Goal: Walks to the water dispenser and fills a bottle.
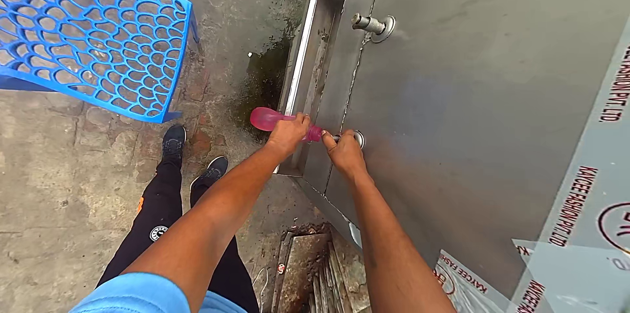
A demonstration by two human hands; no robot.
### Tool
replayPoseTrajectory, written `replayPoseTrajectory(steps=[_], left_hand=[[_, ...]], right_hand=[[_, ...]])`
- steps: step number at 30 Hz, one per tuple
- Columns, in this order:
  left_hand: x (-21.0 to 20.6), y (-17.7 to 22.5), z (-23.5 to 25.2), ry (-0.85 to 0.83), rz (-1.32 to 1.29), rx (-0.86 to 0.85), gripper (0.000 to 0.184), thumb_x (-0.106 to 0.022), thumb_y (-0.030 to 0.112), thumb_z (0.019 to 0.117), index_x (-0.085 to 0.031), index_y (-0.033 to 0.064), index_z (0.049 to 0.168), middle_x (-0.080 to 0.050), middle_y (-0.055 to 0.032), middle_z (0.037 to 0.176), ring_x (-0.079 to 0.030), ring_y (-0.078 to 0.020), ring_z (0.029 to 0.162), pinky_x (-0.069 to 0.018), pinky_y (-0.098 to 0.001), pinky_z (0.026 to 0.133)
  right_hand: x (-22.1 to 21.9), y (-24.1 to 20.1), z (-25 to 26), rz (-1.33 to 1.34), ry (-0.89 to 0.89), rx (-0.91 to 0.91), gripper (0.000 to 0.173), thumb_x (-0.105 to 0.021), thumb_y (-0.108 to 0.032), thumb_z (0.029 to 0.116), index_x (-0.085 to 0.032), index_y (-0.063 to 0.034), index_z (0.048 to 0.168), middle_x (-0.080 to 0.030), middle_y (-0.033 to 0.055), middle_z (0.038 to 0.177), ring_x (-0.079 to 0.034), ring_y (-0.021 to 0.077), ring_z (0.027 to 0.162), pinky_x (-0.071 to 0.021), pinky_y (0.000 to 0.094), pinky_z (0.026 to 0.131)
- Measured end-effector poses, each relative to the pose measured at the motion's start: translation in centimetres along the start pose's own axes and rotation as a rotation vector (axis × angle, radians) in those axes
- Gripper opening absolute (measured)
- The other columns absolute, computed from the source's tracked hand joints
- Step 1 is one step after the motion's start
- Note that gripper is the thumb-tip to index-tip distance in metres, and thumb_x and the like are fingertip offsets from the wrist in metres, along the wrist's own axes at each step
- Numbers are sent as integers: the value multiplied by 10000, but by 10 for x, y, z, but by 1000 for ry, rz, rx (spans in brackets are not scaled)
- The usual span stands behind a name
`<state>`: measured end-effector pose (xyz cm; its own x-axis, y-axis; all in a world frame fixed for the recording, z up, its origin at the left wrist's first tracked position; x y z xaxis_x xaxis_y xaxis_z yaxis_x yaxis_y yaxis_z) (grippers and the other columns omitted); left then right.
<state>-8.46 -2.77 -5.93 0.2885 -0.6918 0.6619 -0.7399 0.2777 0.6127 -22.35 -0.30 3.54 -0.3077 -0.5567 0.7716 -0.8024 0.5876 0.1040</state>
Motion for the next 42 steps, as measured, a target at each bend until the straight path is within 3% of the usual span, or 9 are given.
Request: replayPoseTrajectory(steps=[42], left_hand=[[-2, -3, 0, -37, 19, 26, 728, -714, -31, 875, -422, 70, 1535, -523, -206, 1451, -715, -385, 958, -607, -535, 736]], right_hand=[[-2, -3, 0, 1, -4, -22, 692, -534, -647, 986, -520, 3, 1225, -662, 220, 982, -680, 392, 960, -539, 594, 784]])
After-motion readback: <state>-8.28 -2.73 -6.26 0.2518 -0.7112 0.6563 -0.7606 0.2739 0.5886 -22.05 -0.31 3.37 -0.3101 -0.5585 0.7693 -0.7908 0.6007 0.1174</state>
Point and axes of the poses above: each hand's wrist, its own z-axis towards the middle knuckle, its own x-axis out of the back of the hand, y = z × x, the point moved 2 cm from there along z, towards the middle knuckle
